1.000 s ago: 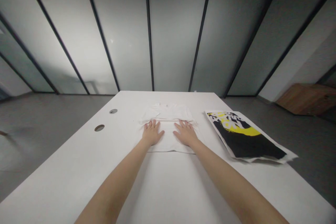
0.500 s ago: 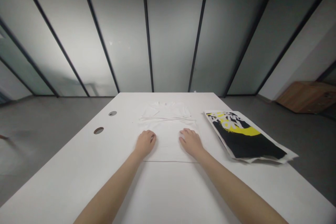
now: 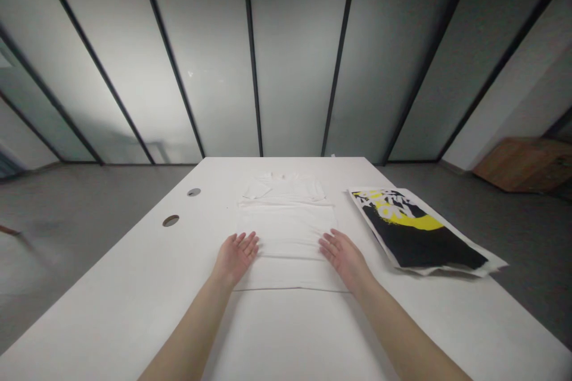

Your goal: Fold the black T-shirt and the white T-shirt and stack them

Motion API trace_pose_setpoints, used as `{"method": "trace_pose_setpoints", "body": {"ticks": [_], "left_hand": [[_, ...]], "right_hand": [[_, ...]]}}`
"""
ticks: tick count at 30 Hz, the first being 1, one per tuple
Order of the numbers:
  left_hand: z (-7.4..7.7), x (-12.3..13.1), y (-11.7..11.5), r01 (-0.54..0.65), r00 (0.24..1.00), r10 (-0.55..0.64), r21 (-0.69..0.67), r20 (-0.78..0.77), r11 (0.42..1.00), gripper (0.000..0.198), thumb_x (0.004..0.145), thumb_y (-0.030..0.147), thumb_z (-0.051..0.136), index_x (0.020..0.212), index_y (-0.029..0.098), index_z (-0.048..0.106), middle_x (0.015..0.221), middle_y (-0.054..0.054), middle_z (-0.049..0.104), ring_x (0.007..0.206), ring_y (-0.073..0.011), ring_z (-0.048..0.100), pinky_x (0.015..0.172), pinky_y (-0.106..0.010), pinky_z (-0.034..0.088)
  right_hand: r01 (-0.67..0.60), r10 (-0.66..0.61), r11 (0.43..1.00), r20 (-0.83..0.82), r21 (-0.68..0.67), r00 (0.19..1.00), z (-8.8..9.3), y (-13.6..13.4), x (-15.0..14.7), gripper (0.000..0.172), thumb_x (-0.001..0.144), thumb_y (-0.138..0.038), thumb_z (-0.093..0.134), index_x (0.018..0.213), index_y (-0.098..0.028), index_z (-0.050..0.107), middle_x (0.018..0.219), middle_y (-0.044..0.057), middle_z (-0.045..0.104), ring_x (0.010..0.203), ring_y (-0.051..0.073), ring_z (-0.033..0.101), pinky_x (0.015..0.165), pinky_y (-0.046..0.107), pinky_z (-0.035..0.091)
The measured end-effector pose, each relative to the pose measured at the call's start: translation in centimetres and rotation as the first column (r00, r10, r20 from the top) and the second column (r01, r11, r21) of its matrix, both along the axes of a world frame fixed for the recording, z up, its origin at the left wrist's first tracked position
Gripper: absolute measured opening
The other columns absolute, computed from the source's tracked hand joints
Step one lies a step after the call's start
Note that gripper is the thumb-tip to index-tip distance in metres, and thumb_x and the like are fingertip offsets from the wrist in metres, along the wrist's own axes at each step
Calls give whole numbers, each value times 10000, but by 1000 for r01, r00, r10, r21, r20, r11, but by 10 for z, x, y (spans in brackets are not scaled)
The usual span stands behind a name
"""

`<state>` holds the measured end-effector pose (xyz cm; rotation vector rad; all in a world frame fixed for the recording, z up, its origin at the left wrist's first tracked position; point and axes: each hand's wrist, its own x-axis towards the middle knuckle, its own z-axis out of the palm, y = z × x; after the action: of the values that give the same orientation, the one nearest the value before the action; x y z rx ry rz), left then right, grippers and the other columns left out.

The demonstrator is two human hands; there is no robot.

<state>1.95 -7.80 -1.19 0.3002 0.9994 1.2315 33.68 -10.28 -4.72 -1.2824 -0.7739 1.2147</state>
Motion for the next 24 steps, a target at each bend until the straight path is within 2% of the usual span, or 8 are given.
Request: {"method": "trace_pose_setpoints", "body": {"ticks": [3, 6, 8, 11, 14, 17, 20, 24], "left_hand": [[2, -25, 8, -126, 986, 129, 32, -108, 991, 108, 964, 277, 421, 977, 236, 520, 1204, -134, 715, 1015, -200, 750, 892, -386, 603], [-1, -24, 8, -70, 860, 163, 205, -483, 976, 156, 923, 369, 521, 1002, 239, 559, 1150, -117, 729, 1030, -243, 726, 948, -448, 576], [-3, -14, 0, 218, 595, 114, 296, -796, 930, 242, 898, 429, 577, 1041, 239, 620, 1153, -124, 732, 1103, -286, 688, 1025, -495, 530], [-3, 0, -20, 603, 47, 127, 129, -991, 788, 347, 873, 416, 622, 1171, 244, 669, 1350, -156, 672, 1304, -342, 582, 1148, -534, 421], [7, 2, -40, 680, -269, 104, -112, -958, 724, 514, 817, 406, 691, 1307, 254, 651, 1504, -166, 567, 1386, -379, 520, 1138, -525, 418], [20, -3, -49, 701, -299, 27, -200, -954, 685, 564, 684, 423, 808, 1214, 262, 705, 1303, -149, 677, 1157, -371, 658, 988, -459, 514], [28, -4, -47, 703, -171, -44, -153, -984, 694, 301, 689, 471, 814, 894, 267, 731, 927, -77, 743, 816, -300, 708, 836, -411, 542], [16, 5, -35, 680, -81, 154, 58, -985, 731, 344, 952, 519, 558, 1052, 242, 737, 1087, -129, 771, 1044, -328, 714, 971, -448, 524]], "right_hand": [[97, -103, 995, 224, 39, 969, 0, 2, 21, 655, 957, -615, 416, 1479, -224, 478, 1421, 177, 632, 1337, 325, 627, 1141, 531, 512], [-41, -57, 990, 640, 137, 766, 4, -6, 14, 646, 988, -575, 359, 1478, -188, 526, 1535, 174, 554, 1463, 304, 496, 1242, 513, 379], [-281, 83, 957, 854, 76, 513, 8, -17, 0, 591, 988, -504, 417, 1469, -201, 579, 1632, 137, 472, 1548, 292, 371, 1289, 505, 274], [-493, 333, 841, 931, -223, 147, 19, -35, -17, 599, 976, -402, 499, 1548, -232, 544, 1737, 90, 312, 1621, 308, 209, 1304, 508, 183], [-518, 464, 762, 886, -390, 16, 36, -48, -16, 733, 904, -385, 614, 1608, -232, 476, 1760, 104, 234, 1630, 335, 168, 1296, 497, 189], [-563, 488, 725, 873, -396, 15, 53, -53, -5, 782, 787, -369, 724, 1540, -230, 568, 1711, 123, 361, 1574, 345, 318, 1262, 468, 272], [-548, 447, 772, 888, -323, 108, 63, -50, -1, 573, 850, -374, 666, 1404, -228, 682, 1476, 136, 636, 1338, 323, 589, 1145, 431, 416], [-490, 330, 846, 928, -210, 172, 52, -41, -5, 475, 978, -398, 533, 1397, -221, 670, 1391, 141, 666, 1258, 284, 634, 1103, 392, 448]]}}
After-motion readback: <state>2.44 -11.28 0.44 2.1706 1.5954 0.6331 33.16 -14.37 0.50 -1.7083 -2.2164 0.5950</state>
